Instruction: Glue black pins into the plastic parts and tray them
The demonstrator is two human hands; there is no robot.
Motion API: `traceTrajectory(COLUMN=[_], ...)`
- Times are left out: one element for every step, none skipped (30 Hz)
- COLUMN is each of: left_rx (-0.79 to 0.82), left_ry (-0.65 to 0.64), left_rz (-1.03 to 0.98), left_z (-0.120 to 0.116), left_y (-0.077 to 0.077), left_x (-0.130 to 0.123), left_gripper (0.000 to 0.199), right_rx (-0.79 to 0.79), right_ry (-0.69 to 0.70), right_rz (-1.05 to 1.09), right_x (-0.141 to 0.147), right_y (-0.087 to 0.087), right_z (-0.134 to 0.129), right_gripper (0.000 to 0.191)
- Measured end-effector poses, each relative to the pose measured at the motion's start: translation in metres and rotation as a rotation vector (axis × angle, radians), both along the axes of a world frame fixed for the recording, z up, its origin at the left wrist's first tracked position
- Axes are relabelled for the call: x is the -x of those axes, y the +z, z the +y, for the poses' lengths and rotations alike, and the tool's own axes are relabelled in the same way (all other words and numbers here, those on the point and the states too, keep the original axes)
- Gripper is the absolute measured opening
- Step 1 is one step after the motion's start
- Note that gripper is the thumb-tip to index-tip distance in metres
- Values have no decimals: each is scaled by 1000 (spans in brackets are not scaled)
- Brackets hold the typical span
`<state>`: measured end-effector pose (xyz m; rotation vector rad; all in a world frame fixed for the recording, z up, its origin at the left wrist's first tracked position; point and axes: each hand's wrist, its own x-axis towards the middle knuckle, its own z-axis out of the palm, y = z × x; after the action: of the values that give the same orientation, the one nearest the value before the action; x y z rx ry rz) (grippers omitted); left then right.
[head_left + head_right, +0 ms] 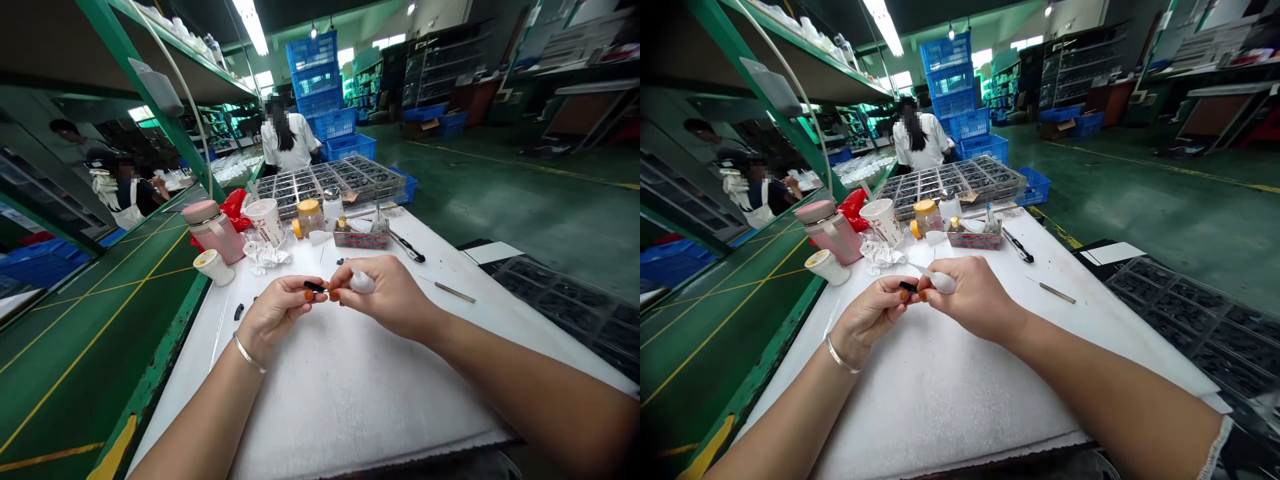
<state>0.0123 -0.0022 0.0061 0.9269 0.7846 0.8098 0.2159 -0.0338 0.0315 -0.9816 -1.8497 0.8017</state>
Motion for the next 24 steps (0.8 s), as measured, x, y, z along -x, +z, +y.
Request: traceTrajectory(left_rx=[-6,-19,-34,-49,-57,-61,-60,-60,-61,-62,-66,-71,-76,-81,-86,-90,-94,-98,-104,-111,-119,-128,-140,-153], left_ry=[2,2,0,-3,-5,-6,-6,-7,-7,-6,-4,-1,1,2,0,-3,-6,-9,-10,-9,-6,-2,3,6], left_rz=[-2,-9,-21,-34,-45,-53,-52,-46,-36,-25,-16,-10,-6,-4,-3,-1,6,16,27,39,50,59,66,71], left_z=[1,1,2,2,2,3,3,2,2,2,2,2,2,2,2,2,2,2,2,2,2,1,1,0], left_y=[-1,-2,-4,-6,-7,-9,-10,-11,-12,-12,-12,-11,-11,-11,-11,-11,-12,-13,-13,-14,-14,-14,-14,-14], left_x=[0,0,0,0,1,1,1,1,1,1,0,0,-1,-1,-2,-2,-2,-2,-2,-2,-2,-3,-3,-4], left_gripper=[34,32,30,28,26,24,22,22,21,21,21,21,20,19,18,17,16,16,17,18,19,19,19,19], right_rx=[-29,-55,-81,-102,-118,-124,-122,-116,-111,-108,-108,-109,-108,-106,-103,-99,-96,-98,-105,-114,-125,-134,-141,-143], right_ry=[-15,-28,-42,-56,-69,-80,-87,-90,-90,-90,-89,-88,-86,-85,-85,-87,-89,-94,-100,-104,-106,-106,-105,-102], right_rz=[-15,-27,-35,-40,-43,-46,-50,-58,-69,-84,-99,-116,-133,-147,-159,-169,-178,-186,-193,-201,-207,-213,-218,-224], right_x=[0,-1,-1,-1,-1,0,0,1,1,2,2,2,2,2,2,2,2,2,3,3,3,4,5,5], right_y=[0,0,0,0,1,1,1,1,1,0,0,-1,-2,-3,-4,-5,-6,-7,-8,-9,-9,-10,-11,-11], right_z=[0,1,1,1,1,1,1,1,0,0,0,0,0,0,0,0,0,1,1,1,1,1,1,1], right_gripper=[8,9,10,10,11,12,12,12,11,10,10,9,9,9,9,9,9,9,9,10,11,11,12,12])
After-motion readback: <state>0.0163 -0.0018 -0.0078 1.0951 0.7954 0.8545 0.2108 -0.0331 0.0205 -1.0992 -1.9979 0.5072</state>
